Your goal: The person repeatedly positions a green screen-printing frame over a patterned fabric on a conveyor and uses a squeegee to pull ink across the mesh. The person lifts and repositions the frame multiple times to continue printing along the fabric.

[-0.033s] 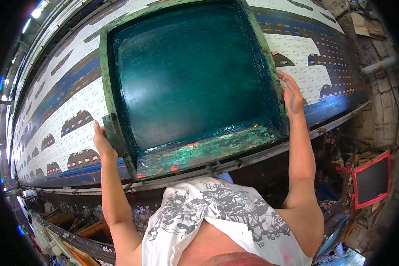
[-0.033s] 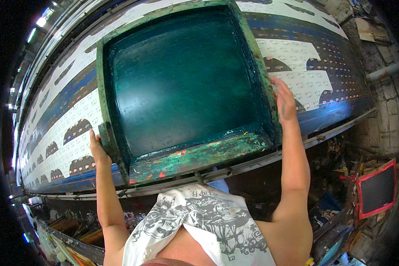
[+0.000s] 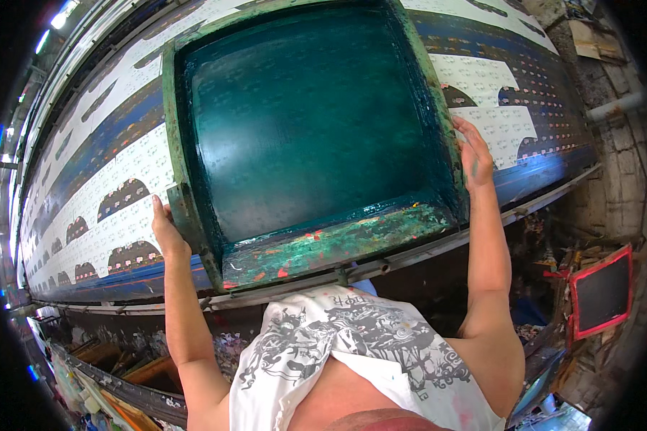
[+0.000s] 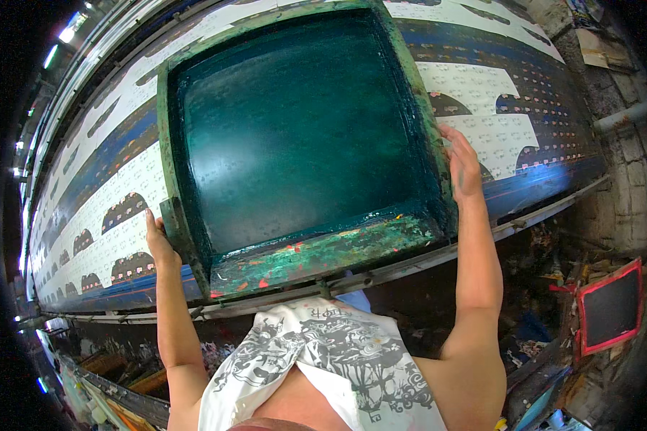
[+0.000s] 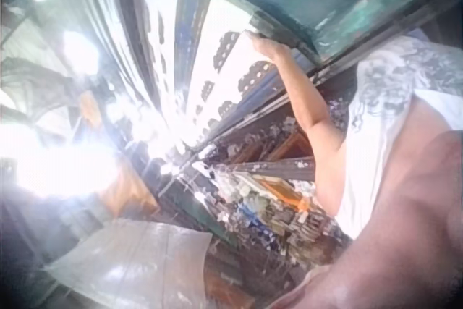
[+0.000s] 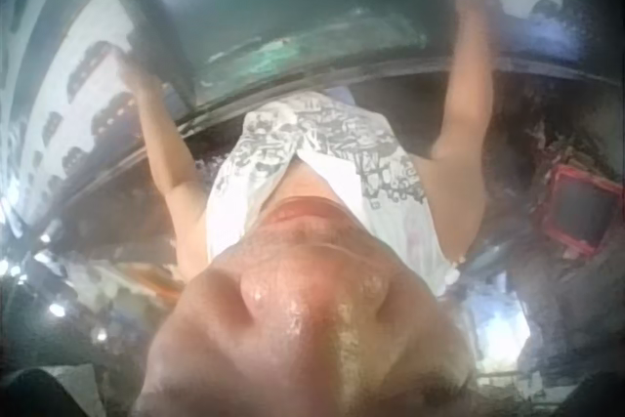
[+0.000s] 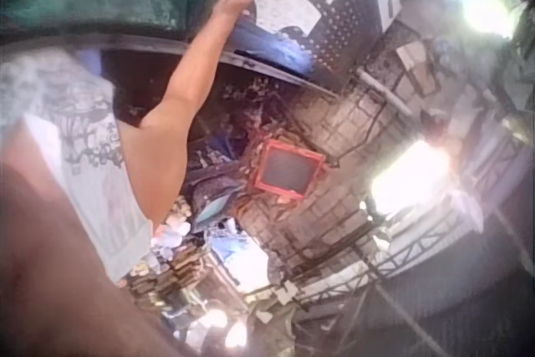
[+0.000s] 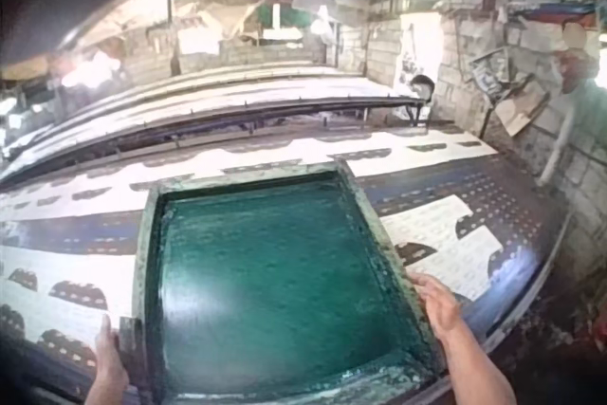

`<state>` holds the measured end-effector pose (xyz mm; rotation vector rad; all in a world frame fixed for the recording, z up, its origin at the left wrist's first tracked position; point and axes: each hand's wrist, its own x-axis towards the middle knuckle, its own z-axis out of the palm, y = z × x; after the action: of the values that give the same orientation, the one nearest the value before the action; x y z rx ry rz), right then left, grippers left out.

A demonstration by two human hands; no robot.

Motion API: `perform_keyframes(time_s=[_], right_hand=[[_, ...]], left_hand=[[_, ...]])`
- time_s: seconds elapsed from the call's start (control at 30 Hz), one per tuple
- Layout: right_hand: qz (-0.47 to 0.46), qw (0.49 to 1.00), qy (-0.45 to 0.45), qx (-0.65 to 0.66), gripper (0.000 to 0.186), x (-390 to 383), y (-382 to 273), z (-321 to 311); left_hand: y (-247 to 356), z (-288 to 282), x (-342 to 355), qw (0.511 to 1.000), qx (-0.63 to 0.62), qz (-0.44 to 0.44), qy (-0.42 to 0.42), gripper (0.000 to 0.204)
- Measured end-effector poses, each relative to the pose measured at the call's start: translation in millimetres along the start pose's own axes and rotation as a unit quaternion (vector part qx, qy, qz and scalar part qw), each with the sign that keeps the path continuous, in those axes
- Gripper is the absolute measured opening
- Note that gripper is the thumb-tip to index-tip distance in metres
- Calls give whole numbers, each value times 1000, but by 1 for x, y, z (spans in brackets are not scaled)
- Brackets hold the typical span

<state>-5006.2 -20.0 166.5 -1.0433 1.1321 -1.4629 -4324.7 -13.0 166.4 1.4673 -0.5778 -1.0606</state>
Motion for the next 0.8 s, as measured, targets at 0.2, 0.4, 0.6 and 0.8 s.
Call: perform_keyframes(time_s=[0.2, 0.4, 0.6, 0.8], right_hand=[[-2, 1000, 25, 8, 64, 4, -3, -32], [4, 1000, 11, 26, 64, 10, -10, -49], [-14, 988, 1, -152, 53, 0, -10, -54], [-193, 841, -157, -481, 46, -63, -47, 44]], left_hand=[[-2, 41, -13, 1000, 10, 16, -11, 66], [-15, 59, -18, 999, 30, 22, -13, 63], [-14, 70, -23, 997, 53, 36, -41, 55], [-19, 66, -19, 998, 52, 19, -39, 59]])
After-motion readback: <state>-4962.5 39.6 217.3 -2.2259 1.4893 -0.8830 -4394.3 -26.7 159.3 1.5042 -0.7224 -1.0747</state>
